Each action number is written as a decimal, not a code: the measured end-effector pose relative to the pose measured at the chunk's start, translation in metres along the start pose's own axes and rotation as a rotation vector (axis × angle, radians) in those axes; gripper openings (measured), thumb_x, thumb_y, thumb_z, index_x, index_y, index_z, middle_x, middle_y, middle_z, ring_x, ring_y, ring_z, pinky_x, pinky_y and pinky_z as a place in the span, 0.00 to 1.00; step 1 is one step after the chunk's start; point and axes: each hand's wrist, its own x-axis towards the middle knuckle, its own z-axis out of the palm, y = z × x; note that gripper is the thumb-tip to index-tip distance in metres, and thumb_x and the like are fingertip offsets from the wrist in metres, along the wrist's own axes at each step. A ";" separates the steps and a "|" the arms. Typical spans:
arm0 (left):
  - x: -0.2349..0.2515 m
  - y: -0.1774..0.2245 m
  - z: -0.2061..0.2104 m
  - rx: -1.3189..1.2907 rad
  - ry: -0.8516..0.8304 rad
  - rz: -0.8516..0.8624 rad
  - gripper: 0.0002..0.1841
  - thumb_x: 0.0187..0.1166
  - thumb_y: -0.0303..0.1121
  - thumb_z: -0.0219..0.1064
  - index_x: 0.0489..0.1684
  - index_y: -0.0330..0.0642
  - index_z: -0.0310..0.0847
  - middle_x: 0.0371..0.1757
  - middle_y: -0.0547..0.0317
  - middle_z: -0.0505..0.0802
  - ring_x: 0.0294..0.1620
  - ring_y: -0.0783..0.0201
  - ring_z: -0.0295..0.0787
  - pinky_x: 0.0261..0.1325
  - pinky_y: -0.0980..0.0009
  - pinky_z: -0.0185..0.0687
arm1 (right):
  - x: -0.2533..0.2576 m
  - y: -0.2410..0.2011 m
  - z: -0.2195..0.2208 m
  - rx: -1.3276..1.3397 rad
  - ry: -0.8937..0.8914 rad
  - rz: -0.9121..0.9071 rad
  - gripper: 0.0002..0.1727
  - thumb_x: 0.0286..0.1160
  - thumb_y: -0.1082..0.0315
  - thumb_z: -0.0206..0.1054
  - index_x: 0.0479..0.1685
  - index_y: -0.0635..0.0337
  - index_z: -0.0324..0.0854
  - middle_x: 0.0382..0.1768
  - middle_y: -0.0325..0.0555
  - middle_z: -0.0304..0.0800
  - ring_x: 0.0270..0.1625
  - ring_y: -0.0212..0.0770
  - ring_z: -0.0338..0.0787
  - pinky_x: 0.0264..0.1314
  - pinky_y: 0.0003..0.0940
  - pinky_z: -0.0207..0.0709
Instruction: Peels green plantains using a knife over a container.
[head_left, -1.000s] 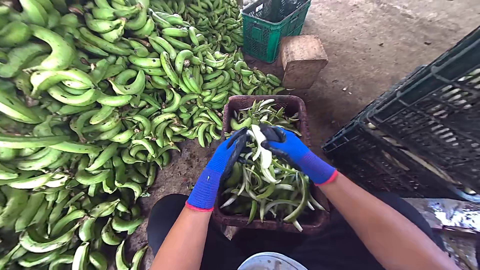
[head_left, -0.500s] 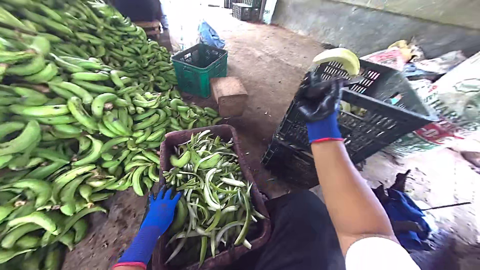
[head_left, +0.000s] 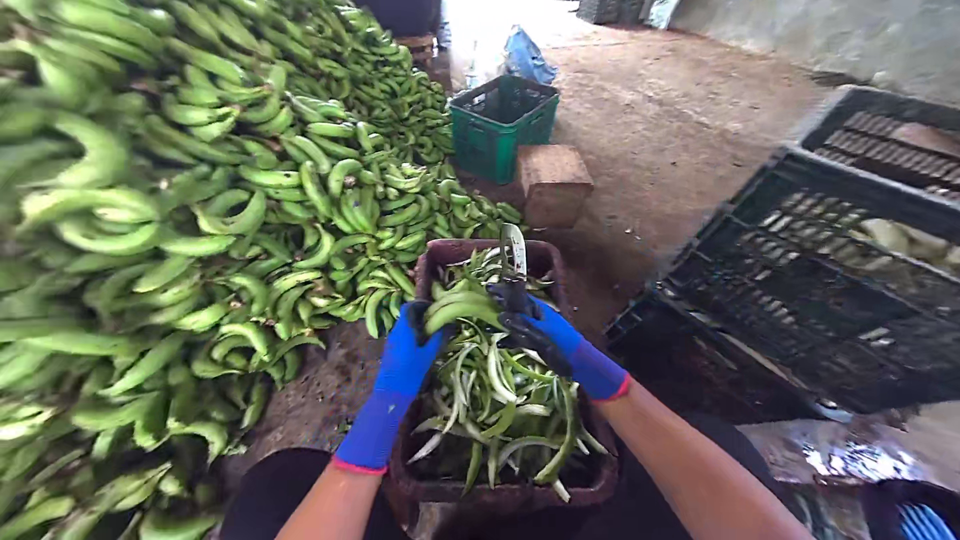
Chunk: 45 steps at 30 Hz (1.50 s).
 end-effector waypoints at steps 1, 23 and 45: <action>0.000 0.002 0.004 0.021 -0.054 -0.002 0.32 0.76 0.36 0.72 0.77 0.26 0.68 0.68 0.31 0.85 0.71 0.41 0.82 0.76 0.46 0.72 | 0.002 -0.004 0.000 -0.089 0.040 -0.010 0.26 0.83 0.69 0.63 0.79 0.65 0.70 0.61 0.53 0.85 0.54 0.37 0.91 0.55 0.34 0.88; 0.012 0.006 -0.030 -0.849 0.122 -0.074 0.22 0.94 0.43 0.42 0.76 0.46 0.72 0.42 0.61 0.89 0.33 0.71 0.86 0.38 0.75 0.86 | -0.015 0.019 0.011 -0.953 -0.086 -0.616 0.29 0.73 0.49 0.64 0.71 0.54 0.85 0.56 0.60 0.91 0.53 0.59 0.93 0.51 0.58 0.86; 0.016 0.009 -0.020 -0.722 0.273 -0.061 0.23 0.90 0.38 0.48 0.83 0.45 0.64 0.57 0.62 0.87 0.47 0.75 0.86 0.49 0.75 0.85 | -0.013 0.012 0.007 -0.708 -0.034 -0.356 0.29 0.84 0.46 0.57 0.75 0.52 0.82 0.64 0.46 0.90 0.64 0.38 0.89 0.70 0.41 0.81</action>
